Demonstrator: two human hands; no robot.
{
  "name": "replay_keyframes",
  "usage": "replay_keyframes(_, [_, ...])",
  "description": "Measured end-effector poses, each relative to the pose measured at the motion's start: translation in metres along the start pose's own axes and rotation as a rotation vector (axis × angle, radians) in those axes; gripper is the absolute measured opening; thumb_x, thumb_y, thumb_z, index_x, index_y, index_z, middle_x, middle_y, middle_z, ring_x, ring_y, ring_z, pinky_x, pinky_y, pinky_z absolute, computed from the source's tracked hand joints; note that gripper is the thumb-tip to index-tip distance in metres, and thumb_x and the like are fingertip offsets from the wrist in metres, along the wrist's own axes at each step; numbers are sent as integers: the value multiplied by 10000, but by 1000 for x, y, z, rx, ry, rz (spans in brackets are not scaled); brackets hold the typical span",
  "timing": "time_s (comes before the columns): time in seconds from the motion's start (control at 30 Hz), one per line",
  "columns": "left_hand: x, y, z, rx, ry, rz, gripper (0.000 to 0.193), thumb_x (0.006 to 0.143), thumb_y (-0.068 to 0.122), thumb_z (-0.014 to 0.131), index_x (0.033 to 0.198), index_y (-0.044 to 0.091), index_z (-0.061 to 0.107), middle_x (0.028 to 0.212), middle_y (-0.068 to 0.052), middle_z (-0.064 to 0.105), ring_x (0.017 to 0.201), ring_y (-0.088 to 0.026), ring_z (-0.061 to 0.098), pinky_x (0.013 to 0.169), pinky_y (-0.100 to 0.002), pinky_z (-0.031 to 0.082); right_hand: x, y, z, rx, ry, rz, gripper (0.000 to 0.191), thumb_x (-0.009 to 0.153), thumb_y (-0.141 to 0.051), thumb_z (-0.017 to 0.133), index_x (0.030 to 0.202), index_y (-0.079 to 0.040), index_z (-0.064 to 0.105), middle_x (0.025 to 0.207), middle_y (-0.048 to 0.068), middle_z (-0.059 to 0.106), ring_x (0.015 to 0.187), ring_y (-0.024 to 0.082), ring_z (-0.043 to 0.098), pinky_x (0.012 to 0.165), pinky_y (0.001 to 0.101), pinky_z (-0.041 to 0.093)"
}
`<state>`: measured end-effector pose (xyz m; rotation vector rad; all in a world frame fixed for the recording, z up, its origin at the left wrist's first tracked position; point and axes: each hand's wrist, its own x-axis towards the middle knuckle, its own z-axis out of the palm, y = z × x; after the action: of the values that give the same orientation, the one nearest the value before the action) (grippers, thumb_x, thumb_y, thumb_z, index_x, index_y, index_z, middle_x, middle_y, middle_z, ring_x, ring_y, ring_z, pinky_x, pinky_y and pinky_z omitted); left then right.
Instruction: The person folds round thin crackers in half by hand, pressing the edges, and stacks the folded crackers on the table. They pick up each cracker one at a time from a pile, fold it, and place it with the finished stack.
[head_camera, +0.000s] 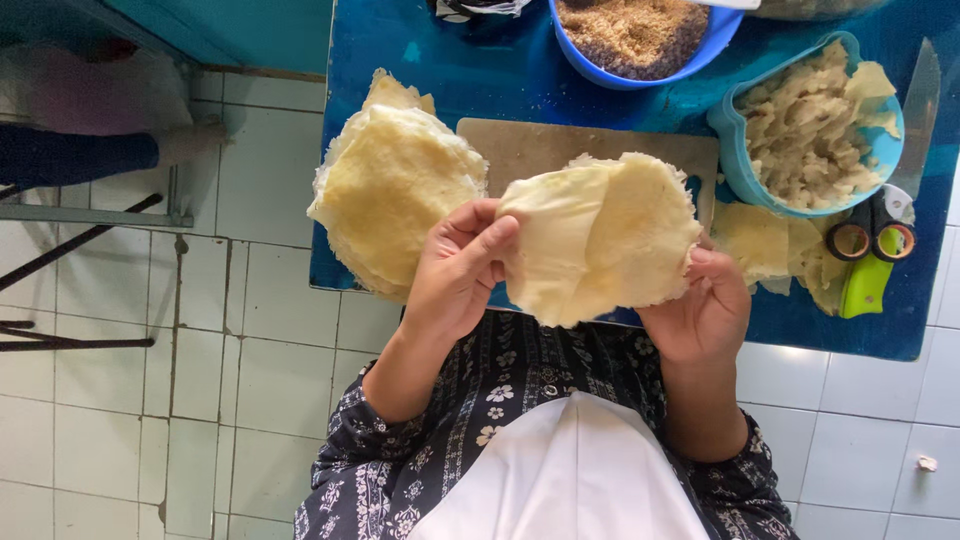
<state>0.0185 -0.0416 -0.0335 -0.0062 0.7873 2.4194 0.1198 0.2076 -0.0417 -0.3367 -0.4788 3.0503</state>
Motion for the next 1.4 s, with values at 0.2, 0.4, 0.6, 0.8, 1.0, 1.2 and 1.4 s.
replay_keyframes(0.2, [-15,22,-11,-8,113,192,138,1040,37,646,1169,-7,667,1091,-111,742,954,-142,724,838,-303,612,-8,-8,-24,54,48,-64,456,1047,-112,510,1461,75,464,1397,204,591,1348,313,583,1211,464,431])
replay_keyframes(0.4, [-31,73,-14,798,380,391,212,1057,138,734,1169,-42,723,908,-67,707,721,-89,626,605,-272,519,-7,-19,12,-86,219,-265,570,897,-125,554,1431,71,533,1360,217,637,1298,317,632,1186,494,474])
replay_keyframes(0.6, [-19,104,11,2230,699,735,448,1037,197,772,1381,-34,601,1294,-152,583,1129,-287,575,918,-404,538,-13,-27,46,-945,0,-812,201,945,-127,602,1111,-22,562,1215,225,679,1041,269,695,904,398,560])
replay_keyframes(0.8, [-23,53,40,1848,529,1023,427,1044,94,670,1406,-11,469,1357,-171,518,1282,-329,507,1097,-462,458,0,14,19,-1310,-269,-762,119,997,62,593,1088,17,530,1336,289,634,1266,302,654,1097,419,549])
replay_keyframes(1.0, [-18,-10,19,518,61,117,379,1073,161,550,1422,15,526,1342,-57,626,1205,-95,627,1001,-243,533,8,43,34,-1680,-511,-643,155,855,87,653,963,14,571,1309,266,652,1143,286,714,956,356,588])
replay_keyframes(1.2, [-20,-31,0,409,71,137,258,1085,81,663,1302,5,546,1224,-83,605,1122,-135,609,959,-267,499,4,33,51,-1637,-524,-434,313,823,-46,818,1074,-3,636,1341,201,644,1195,272,684,977,341,562])
replay_keyframes(1.4, [-35,-42,17,586,-19,240,121,1117,38,545,1134,-13,653,1201,-88,646,1235,-181,648,1081,-285,529,-8,46,48,-1514,-207,-460,327,850,-55,829,1085,-3,607,1228,108,613,1125,167,631,979,255,511])
